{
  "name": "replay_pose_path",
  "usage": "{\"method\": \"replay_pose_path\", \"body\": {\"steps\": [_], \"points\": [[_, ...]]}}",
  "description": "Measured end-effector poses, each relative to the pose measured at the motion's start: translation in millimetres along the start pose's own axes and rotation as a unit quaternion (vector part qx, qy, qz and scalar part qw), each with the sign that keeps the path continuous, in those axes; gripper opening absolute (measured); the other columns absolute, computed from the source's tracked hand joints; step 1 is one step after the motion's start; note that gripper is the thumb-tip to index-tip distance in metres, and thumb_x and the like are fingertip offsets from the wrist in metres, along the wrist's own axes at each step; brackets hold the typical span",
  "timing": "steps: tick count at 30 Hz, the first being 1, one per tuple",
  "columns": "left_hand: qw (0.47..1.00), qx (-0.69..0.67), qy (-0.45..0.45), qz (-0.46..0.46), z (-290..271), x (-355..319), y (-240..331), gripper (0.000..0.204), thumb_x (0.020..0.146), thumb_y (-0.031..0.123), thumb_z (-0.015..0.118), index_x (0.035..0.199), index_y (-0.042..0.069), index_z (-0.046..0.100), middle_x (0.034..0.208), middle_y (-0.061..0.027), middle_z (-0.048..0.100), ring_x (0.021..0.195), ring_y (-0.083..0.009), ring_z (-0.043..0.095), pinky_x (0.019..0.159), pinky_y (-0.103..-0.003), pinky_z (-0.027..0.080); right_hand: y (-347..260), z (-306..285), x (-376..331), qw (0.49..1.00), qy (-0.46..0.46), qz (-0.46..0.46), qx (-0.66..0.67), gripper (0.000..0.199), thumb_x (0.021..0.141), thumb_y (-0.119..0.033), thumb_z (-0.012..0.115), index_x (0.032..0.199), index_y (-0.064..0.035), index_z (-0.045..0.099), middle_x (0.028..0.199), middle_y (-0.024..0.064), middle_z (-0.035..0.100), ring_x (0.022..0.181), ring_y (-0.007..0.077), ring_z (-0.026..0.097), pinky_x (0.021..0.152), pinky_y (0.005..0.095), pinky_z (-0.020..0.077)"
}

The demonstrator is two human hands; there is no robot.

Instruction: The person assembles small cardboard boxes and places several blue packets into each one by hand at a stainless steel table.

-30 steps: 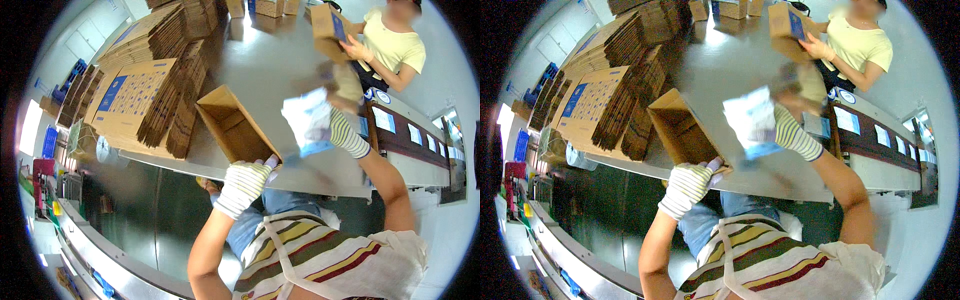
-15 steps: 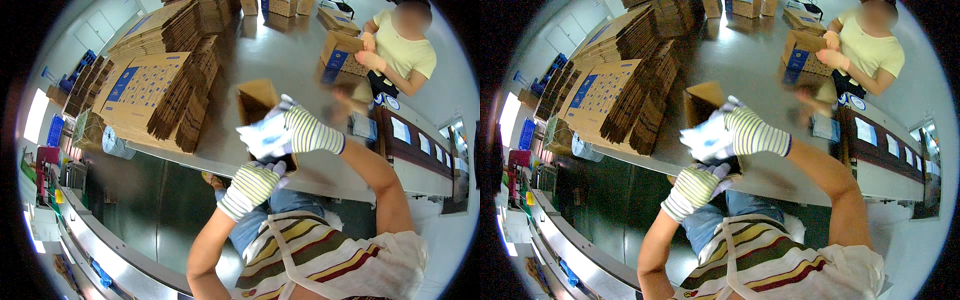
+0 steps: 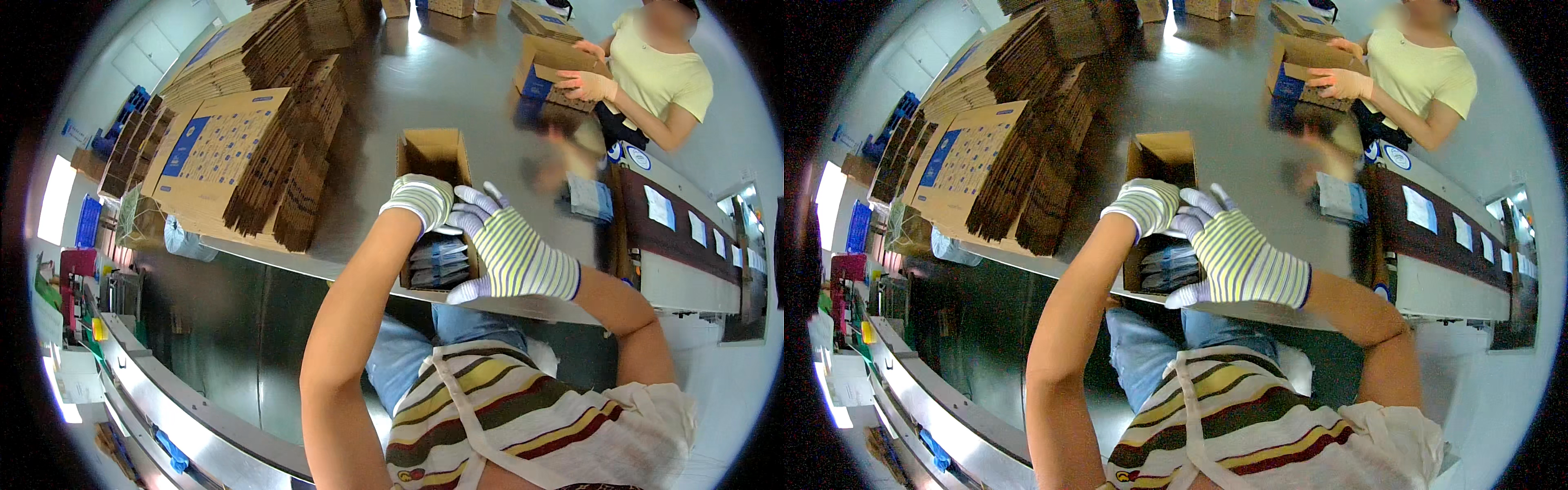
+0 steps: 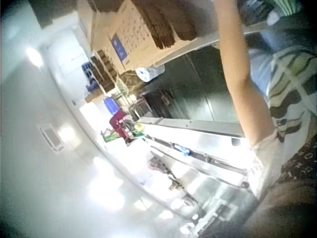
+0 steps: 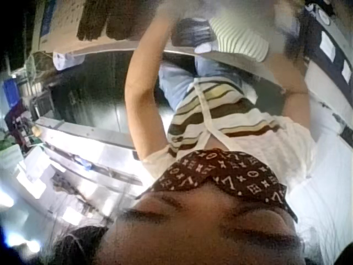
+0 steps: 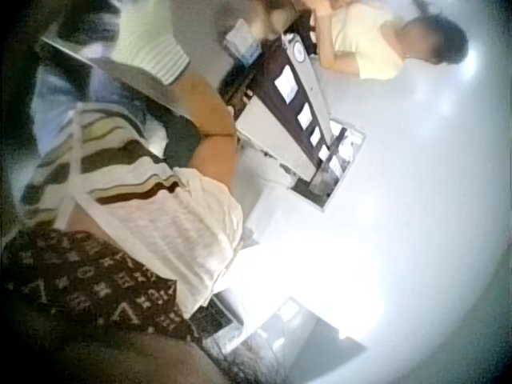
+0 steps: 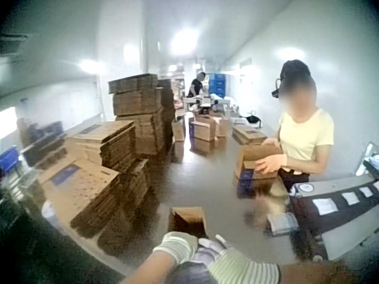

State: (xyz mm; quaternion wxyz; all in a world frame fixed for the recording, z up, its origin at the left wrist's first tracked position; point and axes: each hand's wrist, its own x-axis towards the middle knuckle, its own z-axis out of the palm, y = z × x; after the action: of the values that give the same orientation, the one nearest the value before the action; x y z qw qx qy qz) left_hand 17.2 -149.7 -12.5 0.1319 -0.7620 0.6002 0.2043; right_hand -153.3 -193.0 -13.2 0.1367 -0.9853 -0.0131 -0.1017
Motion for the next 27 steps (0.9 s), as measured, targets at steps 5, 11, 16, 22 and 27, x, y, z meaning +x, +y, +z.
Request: {"method": "replay_pose_path", "body": {"steps": [5, 11, 16, 22, 27], "points": [[0.987, -0.119, -0.108, 0.017, 59, 41, -20, 0.035, 0.08, 0.031, 0.06, 0.108, 0.01, 0.067, 0.116, -0.0178, 0.061, 0.105, -0.0353, 0.058, 0.089, -0.039, 0.047, -14, 8, -13, 0.999, -0.002, 0.017, -0.045, 0.114, 0.058, -0.069, 0.065, 0.136, 0.0077, 0.029, 0.141, 0.0275, 0.031, 0.134, 0.0407, 0.025, 0.111, 0.0533, 0.0149], [0.975, -0.141, -0.091, 0.146, 31, -17, 3, 0.034, 0.087, 0.039, 0.051, 0.104, 0.014, 0.067, 0.111, -0.0138, 0.063, 0.103, -0.0323, 0.059, 0.09, -0.038, 0.046, -9, 17, -8, 0.999, 0.045, 0.012, 0.025, 0.109, 0.056, -0.05, 0.076, 0.138, 0.0043, 0.027, 0.144, 0.0237, 0.028, 0.137, 0.0381, 0.023, 0.112, 0.053, 0.0168], [0.975, -0.087, 0.142, 0.15, 25, -66, 33, 0.029, 0.088, 0.027, 0.05, 0.095, 0.002, 0.063, 0.087, -0.0196, 0.065, 0.083, -0.036, 0.062, 0.074, -0.042, 0.05, 25, 2, -23, 0.998, 0.04, -0.034, 0.034, 0.122, 0.048, -0.051, 0.082, 0.141, 0.0021, 0.022, 0.145, 0.0234, 0.025, 0.137, 0.0402, 0.02, 0.112, 0.053, 0.0161], [0.967, -0.084, 0.211, 0.114, 41, -62, 42, 0.028, 0.087, 0.026, 0.051, 0.091, 0.0, 0.063, 0.09, -0.0198, 0.065, 0.082, -0.0356, 0.062, 0.074, -0.044, 0.049, 173, -31, -79, 0.988, -0.085, 0.12, -0.041, 0.076, 0.073, -0.049, 0.071, 0.124, 0.0026, 0.049, 0.119, 0.0248, 0.055, 0.113, 0.0375, 0.052, 0.098, 0.0433, 0.0405], [0.968, -0.087, 0.214, 0.095, 38, -67, 43, 0.028, 0.086, 0.025, 0.052, 0.091, 0.0, 0.064, 0.089, -0.0202, 0.065, 0.083, -0.0362, 0.062, 0.074, -0.044, 0.049, 300, -78, -120, 0.914, -0.269, 0.253, -0.168, 0.049, 0.081, -0.029, 0.061, 0.122, -0.0033, 0.053, 0.11, 0.0137, 0.063, 0.096, 0.0286, 0.061, 0.085, 0.0399, 0.0473]]}}
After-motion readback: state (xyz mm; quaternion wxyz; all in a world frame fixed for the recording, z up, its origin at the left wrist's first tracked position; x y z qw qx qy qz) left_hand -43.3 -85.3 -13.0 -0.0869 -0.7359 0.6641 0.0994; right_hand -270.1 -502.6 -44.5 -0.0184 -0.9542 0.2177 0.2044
